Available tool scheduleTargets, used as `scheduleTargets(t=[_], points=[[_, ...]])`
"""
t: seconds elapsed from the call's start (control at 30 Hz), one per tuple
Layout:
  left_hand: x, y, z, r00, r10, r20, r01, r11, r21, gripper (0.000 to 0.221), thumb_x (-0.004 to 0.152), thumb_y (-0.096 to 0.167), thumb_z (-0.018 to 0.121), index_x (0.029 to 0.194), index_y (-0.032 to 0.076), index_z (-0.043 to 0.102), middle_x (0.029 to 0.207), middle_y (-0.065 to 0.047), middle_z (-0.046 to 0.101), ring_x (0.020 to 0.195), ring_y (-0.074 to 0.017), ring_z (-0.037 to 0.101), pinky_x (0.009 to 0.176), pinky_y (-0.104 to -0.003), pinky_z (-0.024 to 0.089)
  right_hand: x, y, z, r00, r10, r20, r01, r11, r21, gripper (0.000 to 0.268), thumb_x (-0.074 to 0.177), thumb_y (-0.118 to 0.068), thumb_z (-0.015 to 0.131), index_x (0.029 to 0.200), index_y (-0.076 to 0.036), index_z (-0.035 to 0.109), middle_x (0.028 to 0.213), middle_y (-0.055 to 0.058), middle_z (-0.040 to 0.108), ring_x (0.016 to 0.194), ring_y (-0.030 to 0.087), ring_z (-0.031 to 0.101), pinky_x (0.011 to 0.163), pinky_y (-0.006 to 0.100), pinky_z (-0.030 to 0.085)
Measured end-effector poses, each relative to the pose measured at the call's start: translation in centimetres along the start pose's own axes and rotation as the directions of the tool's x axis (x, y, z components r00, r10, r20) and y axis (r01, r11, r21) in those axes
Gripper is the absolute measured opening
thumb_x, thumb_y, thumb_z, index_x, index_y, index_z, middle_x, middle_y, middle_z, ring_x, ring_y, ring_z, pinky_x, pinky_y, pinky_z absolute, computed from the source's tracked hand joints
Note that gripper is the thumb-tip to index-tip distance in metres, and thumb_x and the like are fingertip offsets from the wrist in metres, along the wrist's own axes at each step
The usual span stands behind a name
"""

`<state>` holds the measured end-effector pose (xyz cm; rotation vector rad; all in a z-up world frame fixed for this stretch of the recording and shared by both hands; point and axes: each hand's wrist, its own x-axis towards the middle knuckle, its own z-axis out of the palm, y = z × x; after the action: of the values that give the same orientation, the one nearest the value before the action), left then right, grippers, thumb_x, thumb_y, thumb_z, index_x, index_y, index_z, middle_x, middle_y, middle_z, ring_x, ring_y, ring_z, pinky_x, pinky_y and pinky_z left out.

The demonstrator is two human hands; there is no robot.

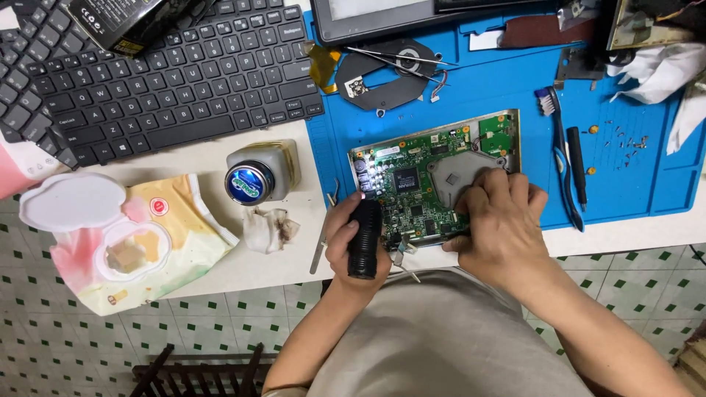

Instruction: Inspecting and repairing a circuit board using a flashlight and manual manipulation of components.

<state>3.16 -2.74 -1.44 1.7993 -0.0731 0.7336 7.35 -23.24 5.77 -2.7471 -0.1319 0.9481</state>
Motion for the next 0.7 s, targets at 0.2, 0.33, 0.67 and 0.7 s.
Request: scheduleTargets(t=[0.2,0.33,0.67,0.7], points=[[-0.57,-0.05,-0.17,0.999,-0.04,0.013,0.04,0.999,-0.018,0.039,0.088,-0.01,0.067,0.116,0.003,0.043,0.124,-0.03,0.063,0.111,-0.0452,0.066,0.092,-0.054,0.056,0.08,-0.9,-0.97,0.999,0.028,0.041,-0.027,0.999,-0.023,0.055,0.06,-0.042,0.093,0.099,-0.013,0.066,0.112,0.006,0.048,0.116,0.036,0.045,0.108,0.053,0.027],[-0.59,0.14,-0.05,0.998,-0.06,-0.002,0.06,0.998,-0.026,0.038,0.089,-0.011,0.065,0.116,0.004,0.043,0.125,-0.03,0.063,0.113,-0.0445,0.066,0.093,-0.054,0.056,0.07,-0.7,-0.76,0.999,0.017,0.035,-0.016,0.999,-0.029,0.054,0.061,-0.041,0.092,0.098,-0.013,0.065,0.111,0.006,0.047,0.115,0.036,0.045,0.109,0.054,0.027],[-0.18,0.37,0.07,0.999,-0.025,-0.022,0.026,0.997,0.067,0.027,0.095,0.002,0.065,0.115,0.0,0.046,0.124,-0.028,0.066,0.113,-0.041,0.067,0.094,-0.05,0.057,-0.18,-0.44,-0.37,0.999,-0.04,-0.033,0.039,0.999,-0.035,0.053,0.061,-0.039,0.091,0.096,-0.012,0.062,0.109,0.008,0.045,0.11,0.036,0.042,0.105,0.054,0.026],[-0.16,0.29,0.09,1.0,-0.022,-0.021,0.024,0.998,0.063,0.027,0.095,0.002,0.065,0.115,0.0,0.046,0.124,-0.028,0.066,0.113,-0.041,0.067,0.094,-0.05,0.057,-0.21,-0.64,-0.52,0.999,-0.037,-0.037,0.036,0.999,-0.036,0.053,0.061,-0.039,0.091,0.096,-0.012,0.062,0.109,0.008,0.045,0.11,0.036,0.042,0.105,0.054,0.026]])
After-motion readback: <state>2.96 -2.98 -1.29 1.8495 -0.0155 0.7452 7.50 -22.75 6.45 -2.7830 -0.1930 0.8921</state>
